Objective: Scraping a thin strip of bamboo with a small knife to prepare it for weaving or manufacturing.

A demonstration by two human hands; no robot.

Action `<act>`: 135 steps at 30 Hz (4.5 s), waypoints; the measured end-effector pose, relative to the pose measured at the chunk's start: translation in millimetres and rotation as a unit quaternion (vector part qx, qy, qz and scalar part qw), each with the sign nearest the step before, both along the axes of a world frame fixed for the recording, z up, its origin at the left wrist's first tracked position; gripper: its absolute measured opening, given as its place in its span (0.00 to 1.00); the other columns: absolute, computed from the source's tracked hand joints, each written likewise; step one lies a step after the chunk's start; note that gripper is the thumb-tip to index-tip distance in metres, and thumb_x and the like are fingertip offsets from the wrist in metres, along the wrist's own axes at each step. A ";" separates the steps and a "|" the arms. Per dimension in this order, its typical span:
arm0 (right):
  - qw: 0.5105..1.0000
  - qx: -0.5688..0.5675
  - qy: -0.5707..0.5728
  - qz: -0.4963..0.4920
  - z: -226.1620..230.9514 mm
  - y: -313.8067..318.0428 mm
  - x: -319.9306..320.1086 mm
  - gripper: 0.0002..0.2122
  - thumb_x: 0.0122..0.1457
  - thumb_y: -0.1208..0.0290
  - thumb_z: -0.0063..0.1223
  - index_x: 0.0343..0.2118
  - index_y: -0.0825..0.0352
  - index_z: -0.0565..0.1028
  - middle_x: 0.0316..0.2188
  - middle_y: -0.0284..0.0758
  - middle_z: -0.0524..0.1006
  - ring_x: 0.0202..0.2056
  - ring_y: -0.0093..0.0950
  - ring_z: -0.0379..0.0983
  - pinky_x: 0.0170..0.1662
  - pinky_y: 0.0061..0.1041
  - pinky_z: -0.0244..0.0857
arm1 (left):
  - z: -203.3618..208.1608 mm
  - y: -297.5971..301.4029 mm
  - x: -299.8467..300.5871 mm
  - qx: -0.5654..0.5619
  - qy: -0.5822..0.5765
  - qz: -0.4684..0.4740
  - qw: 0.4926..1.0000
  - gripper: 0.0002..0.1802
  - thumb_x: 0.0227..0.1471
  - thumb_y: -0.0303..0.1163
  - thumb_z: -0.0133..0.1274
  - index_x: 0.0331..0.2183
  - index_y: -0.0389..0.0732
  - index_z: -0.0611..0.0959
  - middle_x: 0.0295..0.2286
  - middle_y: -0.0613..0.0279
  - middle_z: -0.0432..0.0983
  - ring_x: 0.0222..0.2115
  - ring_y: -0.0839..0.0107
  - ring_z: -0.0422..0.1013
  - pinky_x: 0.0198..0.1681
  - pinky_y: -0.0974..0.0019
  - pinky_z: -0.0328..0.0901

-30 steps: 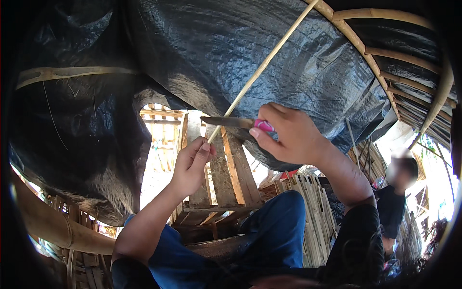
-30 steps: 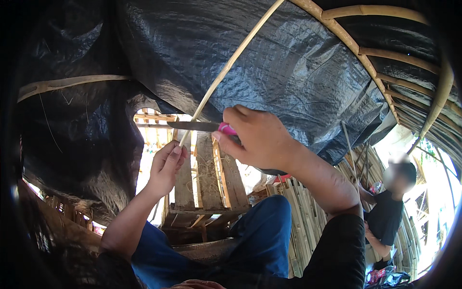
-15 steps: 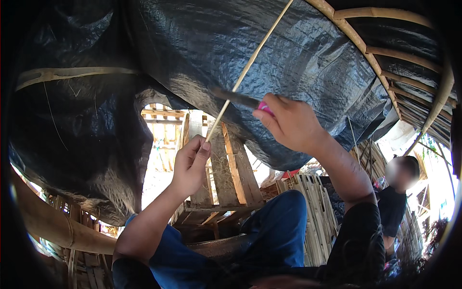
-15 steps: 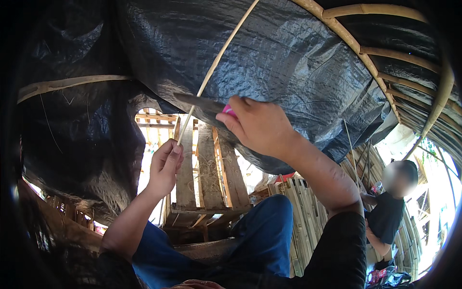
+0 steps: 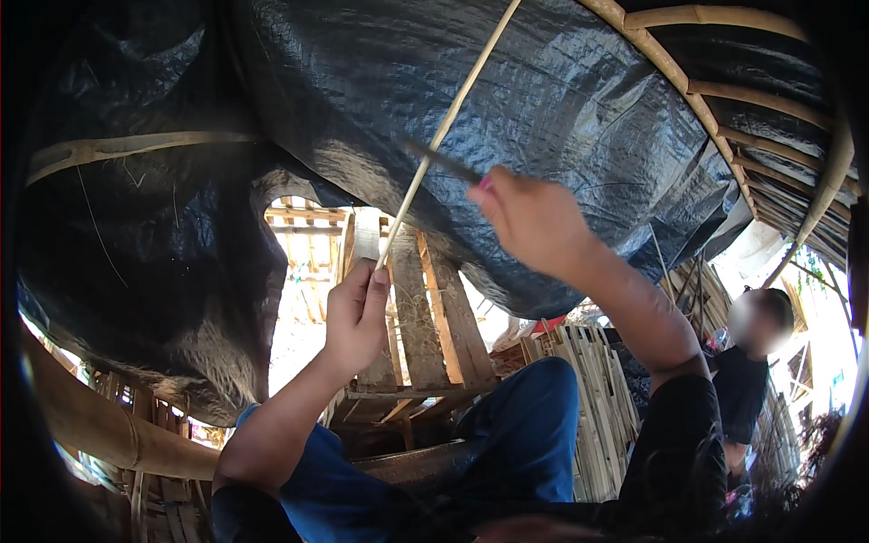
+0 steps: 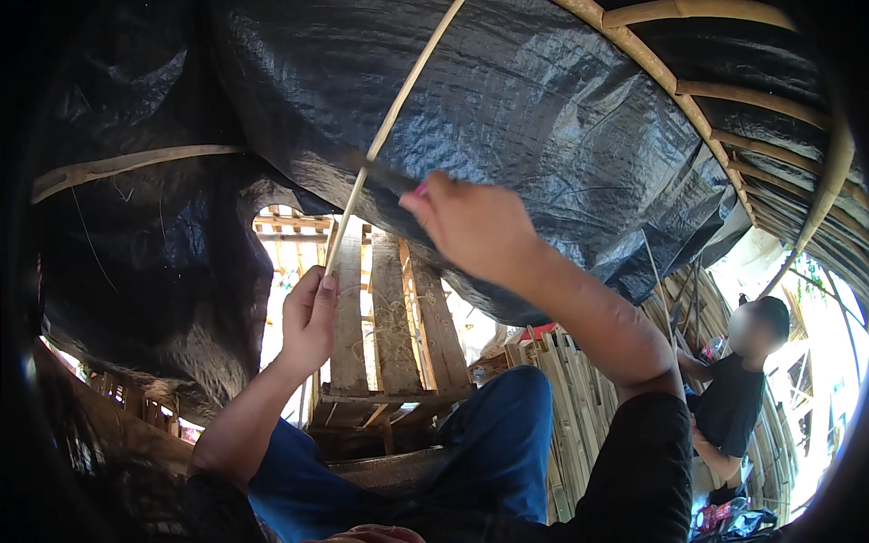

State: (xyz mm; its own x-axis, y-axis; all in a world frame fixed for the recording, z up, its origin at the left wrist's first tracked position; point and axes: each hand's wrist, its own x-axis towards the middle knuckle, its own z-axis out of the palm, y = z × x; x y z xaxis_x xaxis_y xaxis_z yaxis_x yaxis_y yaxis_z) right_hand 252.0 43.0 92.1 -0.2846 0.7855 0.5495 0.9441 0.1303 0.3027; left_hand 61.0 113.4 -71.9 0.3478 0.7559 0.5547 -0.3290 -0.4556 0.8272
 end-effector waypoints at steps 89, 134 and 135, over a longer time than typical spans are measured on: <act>0.988 0.030 0.052 -0.145 49.2 71.7 51.2 0.23 0.66 0.51 0.33 0.33 0.67 0.75 0.23 0.43 0.78 0.26 0.44 0.77 0.29 0.41 0.71 | -7.5 12.1 8.2 0.014 0.039 0.077 0.996 0.15 0.64 0.34 0.38 0.28 0.38 0.72 0.15 0.72 0.57 0.18 0.84 0.51 0.20 0.72 0.50; 0.960 0.241 0.145 -0.003 73.1 93.5 117.4 0.21 0.65 0.53 0.37 0.27 0.67 0.71 0.14 0.46 0.73 0.20 0.46 0.73 0.23 0.43 0.65 | -5.1 2.9 13.9 -0.022 0.048 0.032 0.998 0.15 0.64 0.34 0.37 0.27 0.40 0.71 0.20 0.74 0.58 0.24 0.85 0.52 0.26 0.76 0.51; 0.973 0.202 0.115 -0.007 71.6 93.9 112.3 0.21 0.65 0.52 0.38 0.28 0.67 0.71 0.13 0.45 0.72 0.18 0.45 0.73 0.22 0.42 0.65 | -5.6 3.0 14.8 -0.022 0.050 0.032 0.998 0.15 0.64 0.34 0.37 0.27 0.40 0.71 0.20 0.74 0.58 0.24 0.85 0.52 0.26 0.76 0.51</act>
